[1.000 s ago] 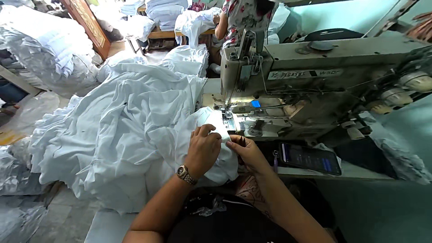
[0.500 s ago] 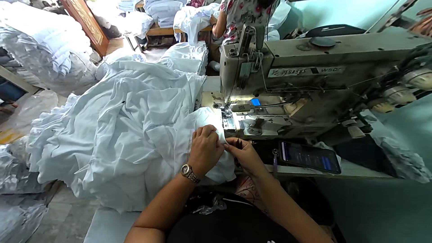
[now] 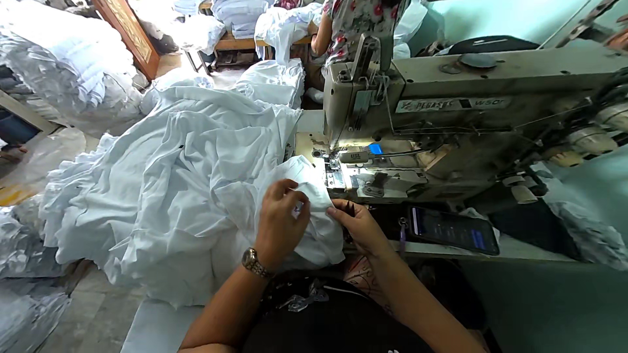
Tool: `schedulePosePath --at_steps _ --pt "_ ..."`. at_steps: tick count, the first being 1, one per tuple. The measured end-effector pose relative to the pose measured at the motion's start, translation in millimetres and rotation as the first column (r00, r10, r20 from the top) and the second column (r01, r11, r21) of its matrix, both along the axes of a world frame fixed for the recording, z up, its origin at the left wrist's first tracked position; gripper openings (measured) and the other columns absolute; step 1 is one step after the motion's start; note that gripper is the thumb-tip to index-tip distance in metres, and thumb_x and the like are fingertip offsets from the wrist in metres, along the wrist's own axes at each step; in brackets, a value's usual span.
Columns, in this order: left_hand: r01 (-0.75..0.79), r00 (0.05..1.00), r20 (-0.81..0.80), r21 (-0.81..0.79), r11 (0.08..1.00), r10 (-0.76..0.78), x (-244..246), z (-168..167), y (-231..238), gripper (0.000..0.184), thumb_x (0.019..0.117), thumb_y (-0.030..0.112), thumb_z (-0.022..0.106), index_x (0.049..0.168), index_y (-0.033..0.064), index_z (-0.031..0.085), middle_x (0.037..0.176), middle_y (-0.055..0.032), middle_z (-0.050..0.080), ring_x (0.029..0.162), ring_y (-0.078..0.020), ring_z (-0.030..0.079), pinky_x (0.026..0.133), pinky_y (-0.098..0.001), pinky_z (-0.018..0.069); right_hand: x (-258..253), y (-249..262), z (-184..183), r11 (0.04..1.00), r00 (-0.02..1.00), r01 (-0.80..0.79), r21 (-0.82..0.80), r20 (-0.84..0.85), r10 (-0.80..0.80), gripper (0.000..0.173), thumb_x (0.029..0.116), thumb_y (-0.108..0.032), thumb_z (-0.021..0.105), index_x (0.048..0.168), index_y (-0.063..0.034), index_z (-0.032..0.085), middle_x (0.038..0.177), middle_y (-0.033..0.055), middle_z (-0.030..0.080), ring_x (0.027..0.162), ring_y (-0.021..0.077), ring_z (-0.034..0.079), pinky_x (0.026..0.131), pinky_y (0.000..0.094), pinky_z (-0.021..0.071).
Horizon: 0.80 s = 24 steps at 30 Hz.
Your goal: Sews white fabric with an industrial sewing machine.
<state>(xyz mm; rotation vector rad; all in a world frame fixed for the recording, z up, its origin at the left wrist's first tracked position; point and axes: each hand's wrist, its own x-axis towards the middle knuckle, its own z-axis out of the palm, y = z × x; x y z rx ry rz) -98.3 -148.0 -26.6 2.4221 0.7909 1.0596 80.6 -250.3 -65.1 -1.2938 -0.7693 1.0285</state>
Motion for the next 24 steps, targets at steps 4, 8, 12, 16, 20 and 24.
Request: schedulePosePath --at_steps 4,8,12,16,20,24 --pt "0.053 0.996 -0.066 0.011 0.999 -0.052 14 -11 -9 0.014 0.0958 0.023 0.065 0.093 0.0141 0.076 0.118 -0.0048 0.067 0.107 -0.0181 0.063 0.093 -0.0387 0.0526 -2 -1 2 1.000 1.000 0.003 0.021 0.025 -0.003 0.023 0.1031 -0.018 0.060 0.114 -0.0006 0.071 0.084 0.0035 0.072 0.063 0.0073 0.064 0.056 0.0225 0.0545" --pt "0.017 0.994 -0.111 0.068 0.998 -0.009 22 -14 -12 0.016 0.0954 0.025 0.064 0.090 0.0145 0.076 0.117 -0.0051 0.068 0.104 -0.0203 0.064 0.090 -0.0414 0.0524 -4 -2 3 1.000 0.995 0.015 0.026 0.098 -0.018 0.022 0.1029 -0.016 0.060 0.114 -0.0016 0.073 0.085 0.0025 0.073 0.065 0.0067 0.066 0.057 0.0224 0.0553" --pt "-0.008 0.985 -0.169 0.084 0.996 0.022 27 -16 -12 0.017 0.0946 0.025 0.063 0.087 0.0142 0.074 0.118 -0.0047 0.068 0.106 -0.0216 0.064 0.089 -0.0422 0.0526 -5 -5 2 0.998 0.977 0.019 0.054 0.212 -0.030 0.021 0.1021 -0.016 0.061 0.111 -0.0030 0.075 0.086 0.0013 0.075 0.068 0.0048 0.067 0.061 0.0217 0.0568" --pt "-0.016 0.976 -0.213 0.101 0.995 0.038 34 -19 -11 0.015 0.0907 0.023 0.065 0.084 0.0118 0.071 0.115 -0.0060 0.068 0.105 -0.0237 0.065 0.087 -0.0430 0.0537 -8 -5 0 0.994 0.921 0.013 0.110 0.385 -0.054 0.019 0.1010 -0.016 0.062 0.106 -0.0046 0.076 0.085 -0.0020 0.075 0.072 -0.0010 0.068 0.067 0.0176 0.0571" --pt "0.004 0.985 -0.173 0.083 0.997 0.010 33 -18 -8 0.013 0.0837 0.021 0.070 0.078 0.0099 0.068 0.113 -0.0070 0.069 0.102 -0.0240 0.066 0.087 -0.0441 0.0534 -7 -4 -3 0.994 0.925 0.011 0.110 0.377 -0.052 0.019 0.1005 -0.015 0.061 0.105 -0.0042 0.076 0.085 -0.0022 0.074 0.073 -0.0016 0.067 0.069 0.0172 0.0570" --pt "-0.041 0.999 -0.022 0.082 0.996 0.043 15 -12 5 0.011 0.0834 0.018 0.069 0.076 0.0100 0.066 0.111 -0.0073 0.069 0.104 -0.0229 0.065 0.087 -0.0444 0.0539 -3 -4 -5 0.996 0.930 0.031 0.079 0.363 -0.057 0.019 0.1002 -0.016 0.062 0.106 -0.0041 0.075 0.085 -0.0023 0.074 0.072 -0.0009 0.067 0.067 0.0179 0.0570"
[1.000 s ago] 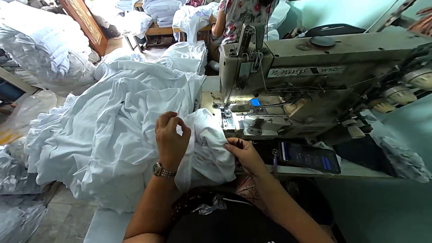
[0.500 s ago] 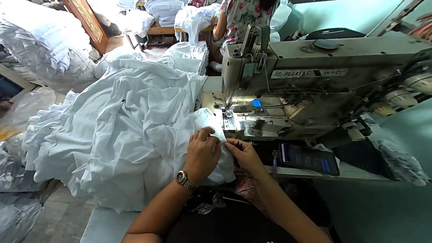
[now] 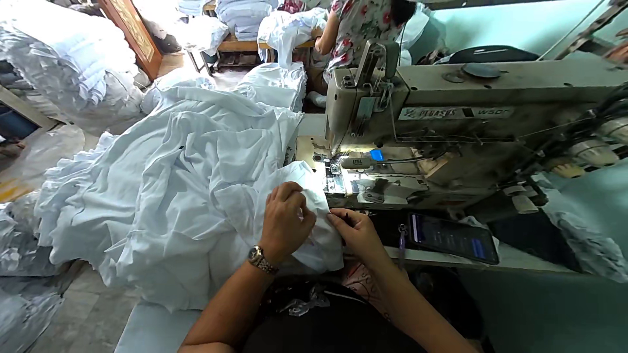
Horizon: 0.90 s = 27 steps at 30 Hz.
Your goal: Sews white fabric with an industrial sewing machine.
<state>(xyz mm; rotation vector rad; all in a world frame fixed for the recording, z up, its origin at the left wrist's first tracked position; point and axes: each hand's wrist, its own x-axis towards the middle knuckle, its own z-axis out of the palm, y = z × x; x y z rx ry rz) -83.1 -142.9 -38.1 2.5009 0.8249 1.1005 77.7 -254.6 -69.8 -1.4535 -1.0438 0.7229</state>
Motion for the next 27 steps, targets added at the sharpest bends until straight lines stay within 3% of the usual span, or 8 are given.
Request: schedulePosePath --at_steps 6,9,13,19,24,27 --pt "-0.032 0.995 0.092 -0.023 0.999 0.034 -13 3 9 0.009 0.0893 0.016 0.062 0.083 0.0120 0.068 0.108 -0.0042 0.067 0.106 -0.0170 0.063 0.089 -0.0374 0.0541 3 4 -6 1.000 0.998 0.009 -0.010 -0.067 -0.010 0.018 0.1002 -0.015 0.063 0.107 -0.0032 0.075 0.086 0.0009 0.075 0.075 0.0038 0.069 0.071 0.0221 0.0593" --pt "0.008 1.000 0.030 -0.050 0.999 -0.007 -9 0 5 0.016 0.0951 0.023 0.060 0.095 0.0113 0.071 0.108 -0.0050 0.068 0.104 -0.0193 0.064 0.088 -0.0414 0.0545 2 5 -6 1.000 0.997 0.009 -0.015 -0.071 -0.010 0.018 0.1002 -0.015 0.063 0.107 -0.0030 0.075 0.086 0.0009 0.074 0.075 0.0039 0.069 0.070 0.0219 0.0592" --pt "-0.011 0.996 -0.085 -0.031 0.999 0.008 6 -5 0 0.031 0.0954 0.038 0.066 0.107 0.0104 0.073 0.114 -0.0093 0.067 0.108 -0.0257 0.064 0.090 -0.0457 0.0531 2 4 -6 0.999 0.998 -0.012 -0.033 -0.062 0.009 0.018 0.1008 -0.015 0.062 0.107 -0.0040 0.075 0.087 0.0007 0.075 0.075 0.0048 0.070 0.070 0.0226 0.0595" --pt "-0.034 0.991 -0.131 0.047 0.998 0.040 22 -21 7 0.020 0.0961 0.029 0.064 0.098 0.0122 0.075 0.117 -0.0104 0.068 0.106 -0.0274 0.065 0.089 -0.0451 0.0531 3 5 -9 0.999 0.998 0.000 -0.052 -0.060 -0.003 0.018 0.1004 -0.016 0.062 0.105 -0.0037 0.074 0.084 0.0011 0.073 0.072 0.0057 0.069 0.069 0.0233 0.0586" --pt "-0.053 0.995 -0.078 0.096 0.994 0.061 26 -23 7 0.013 0.0918 0.023 0.064 0.086 0.0150 0.072 0.114 -0.0049 0.069 0.101 -0.0222 0.065 0.086 -0.0423 0.0515 4 5 -10 0.998 0.994 -0.009 -0.065 -0.108 0.002 0.017 0.1005 -0.016 0.062 0.104 -0.0035 0.074 0.084 0.0019 0.073 0.072 0.0069 0.068 0.068 0.0237 0.0580" --pt "-0.046 0.997 -0.054 0.117 0.992 0.053 25 -22 7 0.011 0.0913 0.022 0.062 0.086 0.0163 0.070 0.115 -0.0026 0.070 0.108 -0.0210 0.064 0.090 -0.0426 0.0487 6 8 -8 0.999 0.999 0.031 -0.020 -0.014 -0.031 0.020 0.1000 -0.019 0.064 0.107 -0.0050 0.075 0.089 0.0000 0.075 0.077 0.0041 0.070 0.072 0.0221 0.0592"
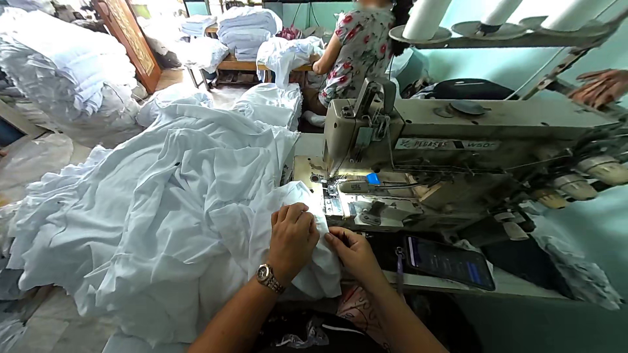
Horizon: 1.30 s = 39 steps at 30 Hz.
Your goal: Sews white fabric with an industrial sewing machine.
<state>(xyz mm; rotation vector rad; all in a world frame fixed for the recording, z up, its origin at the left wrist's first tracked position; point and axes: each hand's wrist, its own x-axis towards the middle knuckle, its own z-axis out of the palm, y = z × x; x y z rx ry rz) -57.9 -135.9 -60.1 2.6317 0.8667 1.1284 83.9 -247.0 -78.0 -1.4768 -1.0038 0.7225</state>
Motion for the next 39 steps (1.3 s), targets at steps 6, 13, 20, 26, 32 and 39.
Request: schedulePosePath --at_steps 6,13,20,26,32,39 --pt "0.081 0.997 0.020 -0.020 0.996 -0.081 0 3 8 0.013 0.0951 0.016 0.056 0.090 0.0115 0.068 0.117 -0.0041 0.073 0.116 -0.0211 0.066 0.101 -0.0474 0.0489 3 13 8 1.000 1.000 0.013 0.016 -0.025 -0.013 0.013 0.0944 -0.014 0.071 0.103 -0.0046 0.074 0.086 0.0009 0.074 0.075 0.0055 0.069 0.071 0.0221 0.0588" --pt "0.133 0.991 -0.011 -0.092 0.987 -0.135 -3 6 9 0.022 0.0956 0.032 0.063 0.097 0.0106 0.069 0.121 -0.0061 0.071 0.120 -0.0231 0.064 0.107 -0.0483 0.0458 0 10 3 0.999 0.964 -0.045 0.006 -0.261 0.045 0.017 0.0929 -0.011 0.073 0.107 -0.0013 0.071 0.082 0.0056 0.072 0.068 0.0104 0.067 0.064 0.0256 0.0576" --pt "0.069 0.995 -0.072 -0.061 0.996 -0.074 1 1 5 0.022 0.0985 0.026 0.060 0.084 0.0124 0.070 0.125 -0.0045 0.069 0.120 -0.0226 0.063 0.110 -0.0511 0.0422 1 9 0 0.998 0.969 -0.070 0.006 -0.238 0.069 0.017 0.0924 -0.008 0.072 0.107 -0.0003 0.069 0.084 0.0057 0.073 0.070 0.0104 0.068 0.065 0.0252 0.0584" --pt "0.120 0.991 -0.056 -0.074 0.990 -0.124 -6 6 4 0.010 0.0913 0.020 0.066 0.088 0.0111 0.065 0.126 -0.0057 0.070 0.123 -0.0224 0.063 0.112 -0.0567 0.0382 3 9 -2 0.998 0.971 -0.066 0.008 -0.231 0.066 0.017 0.0929 -0.011 0.072 0.106 -0.0004 0.069 0.082 0.0043 0.071 0.069 0.0093 0.067 0.064 0.0247 0.0578" --pt "0.085 0.991 -0.107 0.095 0.992 -0.074 0 -1 6 0.021 0.1012 0.022 0.061 0.117 0.0189 0.074 0.121 -0.0067 0.072 0.119 -0.0269 0.066 0.110 -0.0656 0.0381 2 10 -2 0.998 0.971 -0.063 -0.002 -0.231 0.061 0.017 0.0932 -0.011 0.072 0.106 -0.0007 0.069 0.080 0.0045 0.070 0.066 0.0097 0.066 0.061 0.0247 0.0565" --pt "0.138 0.990 0.003 0.067 0.988 -0.138 -7 -5 12 0.014 0.0978 0.015 0.059 0.090 0.0101 0.070 0.121 -0.0045 0.073 0.124 -0.0211 0.065 0.114 -0.0544 0.0408 3 11 -3 0.998 0.976 -0.055 -0.006 -0.210 0.052 0.018 0.0931 -0.011 0.072 0.107 0.0000 0.069 0.082 0.0050 0.072 0.068 0.0103 0.067 0.063 0.0256 0.0579"
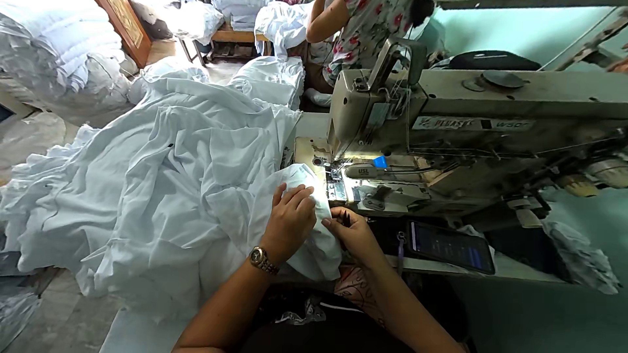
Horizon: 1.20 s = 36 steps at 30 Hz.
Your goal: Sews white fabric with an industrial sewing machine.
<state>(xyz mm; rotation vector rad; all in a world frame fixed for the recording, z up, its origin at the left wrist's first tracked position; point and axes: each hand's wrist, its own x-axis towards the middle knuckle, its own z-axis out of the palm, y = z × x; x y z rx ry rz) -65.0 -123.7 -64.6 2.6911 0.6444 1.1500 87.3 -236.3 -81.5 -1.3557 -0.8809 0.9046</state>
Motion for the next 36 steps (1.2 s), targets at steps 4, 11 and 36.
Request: schedulePosePath --at_steps 4,11,36 --pt "0.015 0.999 -0.044 -0.039 0.999 -0.016 -2 -5 -4 0.018 0.0976 0.016 0.059 0.084 0.0077 0.068 0.133 -0.0104 0.068 0.132 -0.0253 0.059 0.116 -0.0511 0.0402 1 1 -3 1.000 1.000 -0.004 0.009 -0.005 0.004 0.018 0.0932 -0.012 0.072 0.107 0.0003 0.069 0.081 0.0054 0.071 0.068 0.0107 0.067 0.063 0.0261 0.0579" --pt "-0.083 0.994 -0.068 -0.051 0.995 0.079 8 -9 -10 0.022 0.1001 0.026 0.061 0.091 0.0107 0.074 0.137 -0.0056 0.066 0.133 -0.0231 0.057 0.115 -0.0530 0.0377 2 1 -2 1.000 1.000 -0.010 0.005 -0.023 0.011 0.018 0.0940 -0.011 0.070 0.107 0.0012 0.068 0.081 0.0054 0.071 0.068 0.0108 0.067 0.064 0.0261 0.0579" --pt "-0.019 1.000 -0.006 -0.163 0.986 0.018 8 -12 -10 0.029 0.0996 0.036 0.064 0.098 0.0075 0.071 0.139 -0.0104 0.063 0.135 -0.0291 0.055 0.111 -0.0496 0.0439 10 -4 5 0.999 0.894 0.006 -0.036 0.448 0.011 0.018 0.0962 -0.023 0.068 0.105 -0.0080 0.073 0.083 -0.0022 0.071 0.070 0.0016 0.065 0.066 0.0193 0.0555"
